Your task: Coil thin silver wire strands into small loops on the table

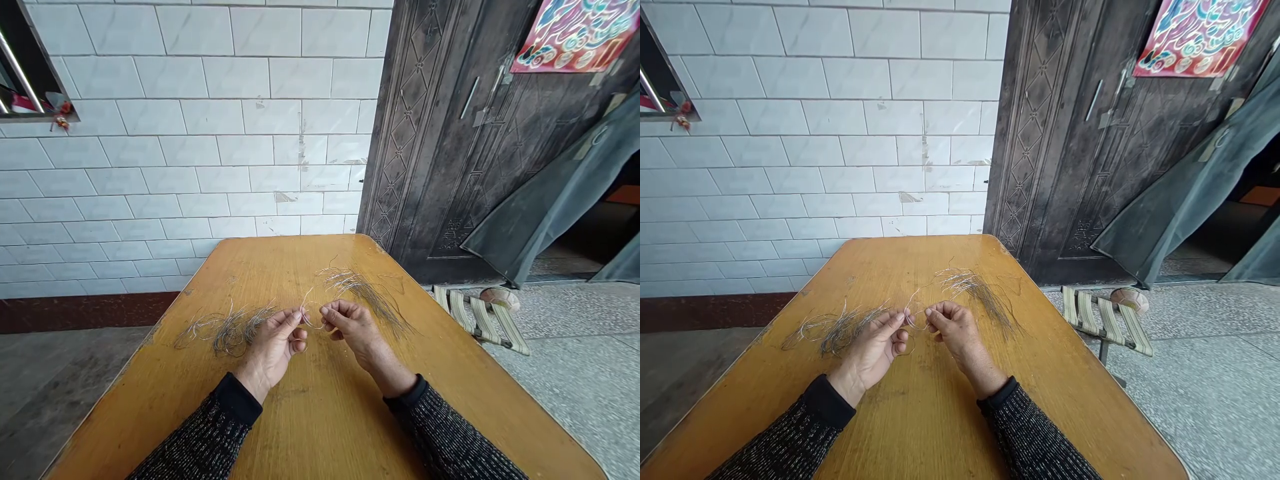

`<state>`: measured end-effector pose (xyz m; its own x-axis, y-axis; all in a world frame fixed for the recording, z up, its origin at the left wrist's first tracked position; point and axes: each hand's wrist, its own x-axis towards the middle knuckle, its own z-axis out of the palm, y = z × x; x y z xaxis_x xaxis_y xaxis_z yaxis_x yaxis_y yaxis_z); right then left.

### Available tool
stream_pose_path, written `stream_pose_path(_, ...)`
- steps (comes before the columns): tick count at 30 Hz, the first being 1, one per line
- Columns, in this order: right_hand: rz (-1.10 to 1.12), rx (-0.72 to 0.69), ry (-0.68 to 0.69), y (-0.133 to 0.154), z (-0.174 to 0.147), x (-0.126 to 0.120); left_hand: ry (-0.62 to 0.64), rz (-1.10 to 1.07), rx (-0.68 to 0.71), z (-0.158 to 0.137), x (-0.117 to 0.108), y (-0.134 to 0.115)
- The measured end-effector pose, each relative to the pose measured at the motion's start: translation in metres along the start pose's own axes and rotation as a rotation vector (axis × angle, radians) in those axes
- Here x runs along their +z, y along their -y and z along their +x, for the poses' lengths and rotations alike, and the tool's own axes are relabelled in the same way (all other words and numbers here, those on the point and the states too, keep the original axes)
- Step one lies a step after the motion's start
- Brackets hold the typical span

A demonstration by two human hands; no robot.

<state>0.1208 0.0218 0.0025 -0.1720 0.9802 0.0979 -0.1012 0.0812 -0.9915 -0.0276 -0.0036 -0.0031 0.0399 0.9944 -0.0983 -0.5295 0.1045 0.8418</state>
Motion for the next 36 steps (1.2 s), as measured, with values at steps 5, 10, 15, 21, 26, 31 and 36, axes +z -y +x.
stream_pose_path(5, -0.049, -0.015, 0.035, 0.0022, -0.0012, 0.0020, 0.022, 0.008, -0.001, 0.0009, -0.0007, 0.0009)
stream_pose_path(10, -0.103, -0.117, 0.027, 0.0043, -0.0023, 0.0046, 0.029, 0.029, -0.021, -0.0005, -0.0008, 0.0030)
stream_pose_path(15, -0.148, -0.158, 0.080, 0.0022, -0.0030, 0.0062, 0.031, 0.045, -0.033, -0.0008, 0.0001, 0.0043)
stream_pose_path(21, -0.325, -0.224, 0.064, -0.0029, -0.0059, 0.0063, 0.036, 0.093, -0.020, -0.0019, 0.0012, 0.0042)
stream_pose_path(26, -0.423, -0.229, 0.069, -0.0036, -0.0067, 0.0057, 0.035, 0.142, -0.006, -0.0009, -0.0007, 0.0061)
stream_pose_path(31, -0.405, -0.167, 0.091, 0.0007, -0.0059, 0.0050, 0.023, 0.191, 0.055, 0.0009, -0.0011, 0.0070)
stream_pose_path(36, -0.390, -0.116, 0.124, 0.0021, -0.0053, 0.0048, 0.022, 0.324, 0.112, -0.0012, -0.0001, 0.0057)
